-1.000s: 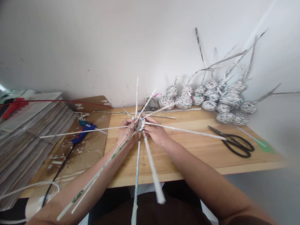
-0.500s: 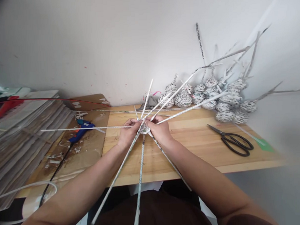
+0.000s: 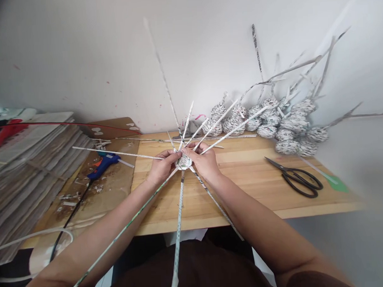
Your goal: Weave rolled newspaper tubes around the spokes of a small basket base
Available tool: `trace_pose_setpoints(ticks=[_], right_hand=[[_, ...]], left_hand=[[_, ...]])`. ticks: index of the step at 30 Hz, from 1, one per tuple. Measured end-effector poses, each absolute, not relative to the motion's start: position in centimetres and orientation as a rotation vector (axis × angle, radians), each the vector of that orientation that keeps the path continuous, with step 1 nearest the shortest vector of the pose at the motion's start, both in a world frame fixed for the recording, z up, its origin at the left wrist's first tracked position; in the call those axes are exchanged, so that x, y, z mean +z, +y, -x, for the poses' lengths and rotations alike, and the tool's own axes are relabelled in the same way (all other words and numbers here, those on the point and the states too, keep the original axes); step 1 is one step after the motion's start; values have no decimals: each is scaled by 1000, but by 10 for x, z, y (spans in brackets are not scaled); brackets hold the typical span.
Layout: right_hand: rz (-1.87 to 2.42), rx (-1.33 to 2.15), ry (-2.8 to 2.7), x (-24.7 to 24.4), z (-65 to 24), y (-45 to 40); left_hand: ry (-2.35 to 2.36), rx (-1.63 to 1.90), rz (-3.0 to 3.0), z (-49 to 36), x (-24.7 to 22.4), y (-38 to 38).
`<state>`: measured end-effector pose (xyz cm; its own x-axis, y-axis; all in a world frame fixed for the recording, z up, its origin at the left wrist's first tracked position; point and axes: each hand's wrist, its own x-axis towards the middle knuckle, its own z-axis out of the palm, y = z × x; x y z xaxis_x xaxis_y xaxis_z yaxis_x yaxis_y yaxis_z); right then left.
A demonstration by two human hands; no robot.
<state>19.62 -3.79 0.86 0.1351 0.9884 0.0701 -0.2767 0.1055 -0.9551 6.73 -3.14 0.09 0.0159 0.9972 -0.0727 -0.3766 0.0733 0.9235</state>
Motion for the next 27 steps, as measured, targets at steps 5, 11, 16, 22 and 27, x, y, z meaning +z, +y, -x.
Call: trace_pose_setpoints(ticks=[5,11,16,22,27], right_hand=[[943,1288,-830,6,-198,-34],[897,1511,-865,5,-201,-32],[972,1283,-1016,9,-204,-35],[1060,1190,-1156,9,-206,-35],[1095,1166,-1209,3,-206,-34]], left_hand=[[935,1286,-881,-65,2,-32],[888,1274,-909,-64,-2,-31],[935,1254,-948,-61,-2,-30],[905,1171,-892,-60,7,-34],[828,1156,-872,-61,6,-33]])
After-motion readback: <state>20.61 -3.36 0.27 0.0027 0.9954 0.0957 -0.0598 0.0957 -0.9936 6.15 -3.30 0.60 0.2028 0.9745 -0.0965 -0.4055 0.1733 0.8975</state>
